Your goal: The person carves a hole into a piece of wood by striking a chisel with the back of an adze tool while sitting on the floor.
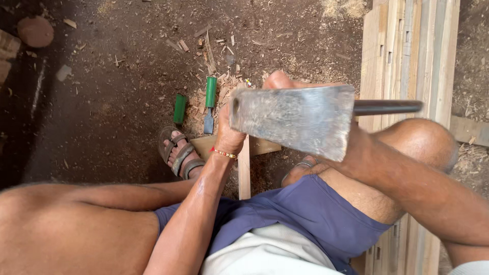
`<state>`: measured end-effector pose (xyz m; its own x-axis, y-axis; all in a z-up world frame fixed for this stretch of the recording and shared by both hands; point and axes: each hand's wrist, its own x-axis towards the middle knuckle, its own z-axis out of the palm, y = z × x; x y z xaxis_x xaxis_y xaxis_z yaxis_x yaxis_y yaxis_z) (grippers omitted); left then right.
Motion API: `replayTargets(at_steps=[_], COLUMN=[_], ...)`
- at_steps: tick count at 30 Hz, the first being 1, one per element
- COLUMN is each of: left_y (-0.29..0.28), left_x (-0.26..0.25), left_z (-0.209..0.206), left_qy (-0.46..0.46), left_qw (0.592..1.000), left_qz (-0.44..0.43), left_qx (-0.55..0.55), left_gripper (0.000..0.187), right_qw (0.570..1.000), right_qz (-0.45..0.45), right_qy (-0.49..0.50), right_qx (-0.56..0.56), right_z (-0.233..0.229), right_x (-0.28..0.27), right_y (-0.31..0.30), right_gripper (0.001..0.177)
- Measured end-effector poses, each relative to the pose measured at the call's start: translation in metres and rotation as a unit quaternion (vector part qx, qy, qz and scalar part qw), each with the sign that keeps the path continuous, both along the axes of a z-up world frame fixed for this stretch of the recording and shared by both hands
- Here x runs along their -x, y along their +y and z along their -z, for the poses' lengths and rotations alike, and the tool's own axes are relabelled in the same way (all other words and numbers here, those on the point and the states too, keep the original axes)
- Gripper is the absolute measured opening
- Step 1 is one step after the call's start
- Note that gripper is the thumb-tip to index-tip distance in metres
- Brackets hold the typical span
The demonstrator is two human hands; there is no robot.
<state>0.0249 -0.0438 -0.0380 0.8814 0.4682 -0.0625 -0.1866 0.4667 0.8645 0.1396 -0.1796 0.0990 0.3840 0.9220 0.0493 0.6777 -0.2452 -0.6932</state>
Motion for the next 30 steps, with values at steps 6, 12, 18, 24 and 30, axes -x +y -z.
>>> replayTargets(at_steps=[6,12,18,24,30], left_y=[0.016,0.002,0.026,0.015,0.047], left_x=[-0.021,-0.012,-0.057,-0.021,-0.017], left_z=[-0.02,-0.002,0.096,0.009,-0.097], left_qy=[0.043,0.063,0.089,0.029,-0.042], left_qw=[0.998,0.997,0.98,0.979,0.982], left_qz=[-0.015,-0.013,0.059,-0.02,-0.045], left_qx=[-0.033,-0.041,-0.168,-0.199,-0.179], left_gripper=[0.062,0.062,0.034,0.021,0.037], right_qw=[0.95,0.944,0.906,0.973,0.913], right_qz=[0.008,-0.05,-0.011,0.009,-0.008], right_qy=[-0.295,-0.309,-0.395,-0.231,-0.404], right_qx=[0.104,-0.102,0.149,-0.007,-0.045], right_z=[-0.033,-0.06,-0.019,-0.034,0.003], right_x=[-0.003,-0.002,-0.006,-0.01,-0.042], right_y=[0.023,0.017,0.022,-0.007,-0.035], right_gripper=[0.002,0.016,0.018,0.027,0.036])
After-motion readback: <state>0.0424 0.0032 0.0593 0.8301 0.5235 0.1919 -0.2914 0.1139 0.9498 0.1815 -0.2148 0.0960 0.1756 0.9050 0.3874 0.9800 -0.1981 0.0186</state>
